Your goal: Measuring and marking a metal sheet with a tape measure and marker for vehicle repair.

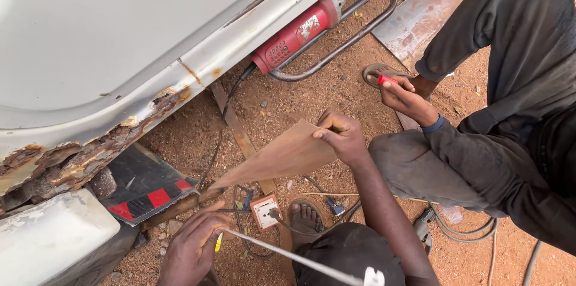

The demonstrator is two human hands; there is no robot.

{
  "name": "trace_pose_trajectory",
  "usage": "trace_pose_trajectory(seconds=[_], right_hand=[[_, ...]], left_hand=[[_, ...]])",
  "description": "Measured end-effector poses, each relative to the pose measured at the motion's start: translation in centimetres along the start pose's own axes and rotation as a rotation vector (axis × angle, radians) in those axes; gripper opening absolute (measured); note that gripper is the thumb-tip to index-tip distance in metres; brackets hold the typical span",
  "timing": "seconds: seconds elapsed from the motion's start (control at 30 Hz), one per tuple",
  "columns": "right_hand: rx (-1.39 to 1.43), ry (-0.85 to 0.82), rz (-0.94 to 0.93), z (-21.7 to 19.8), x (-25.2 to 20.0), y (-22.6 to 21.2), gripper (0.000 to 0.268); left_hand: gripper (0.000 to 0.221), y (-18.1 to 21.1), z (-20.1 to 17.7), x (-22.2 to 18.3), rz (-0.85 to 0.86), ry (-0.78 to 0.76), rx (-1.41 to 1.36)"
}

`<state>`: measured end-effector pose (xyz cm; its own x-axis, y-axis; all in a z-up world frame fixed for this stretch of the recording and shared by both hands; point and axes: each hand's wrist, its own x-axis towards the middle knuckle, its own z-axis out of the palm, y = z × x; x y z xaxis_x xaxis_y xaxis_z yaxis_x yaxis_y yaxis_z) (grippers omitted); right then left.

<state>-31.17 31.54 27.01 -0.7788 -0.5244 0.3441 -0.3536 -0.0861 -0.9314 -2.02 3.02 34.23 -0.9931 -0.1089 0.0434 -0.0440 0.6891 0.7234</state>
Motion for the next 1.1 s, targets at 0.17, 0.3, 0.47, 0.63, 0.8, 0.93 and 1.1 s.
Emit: trace_pose_trajectory(seconds=[0.17, 0.3, 0.47, 0.63, 0.8, 0.93, 1.1], right_hand=[[-0.040, 0.013, 0.038, 0.5, 0.8, -1.4, 0.021], [-0.124, -0.114, 0.071, 1.6, 2.9, -1.3, 0.018], [-0.135, -0.422, 0.138, 5.1, 6.1, -0.8, 0.020], [-0.221, -0.722, 0.336, 9.6, 6.3, 6.0, 0.024], [-0.503, -1.155, 0.204, 12.5, 6.2, 11.2, 0.036], [-0.510, -1.120, 0.206, 12.7, 5.8, 14.3, 0.035], [-0.532, -1.054, 0.237, 12.7, 5.2, 18.2, 0.034]], left_hand=[[0.013, -0.3, 0.8, -0.9, -0.151, 0.057, -0.123], [0.016, -1.1, 1.0, -1.5, -0.267, 0.071, -0.144], [0.016, -1.4, 1.7, -0.9, -0.373, -0.006, -0.200], [0.022, -3.9, 4.0, -0.4, -0.645, -0.222, -0.108], [0.027, -9.4, 7.7, -0.9, -0.794, -0.503, -0.121], [0.031, -14.2, 10.8, -1.8, -0.830, -0.598, -0.075], [0.033, -24.9, 14.9, -6.2, -0.697, -0.770, -0.104]])
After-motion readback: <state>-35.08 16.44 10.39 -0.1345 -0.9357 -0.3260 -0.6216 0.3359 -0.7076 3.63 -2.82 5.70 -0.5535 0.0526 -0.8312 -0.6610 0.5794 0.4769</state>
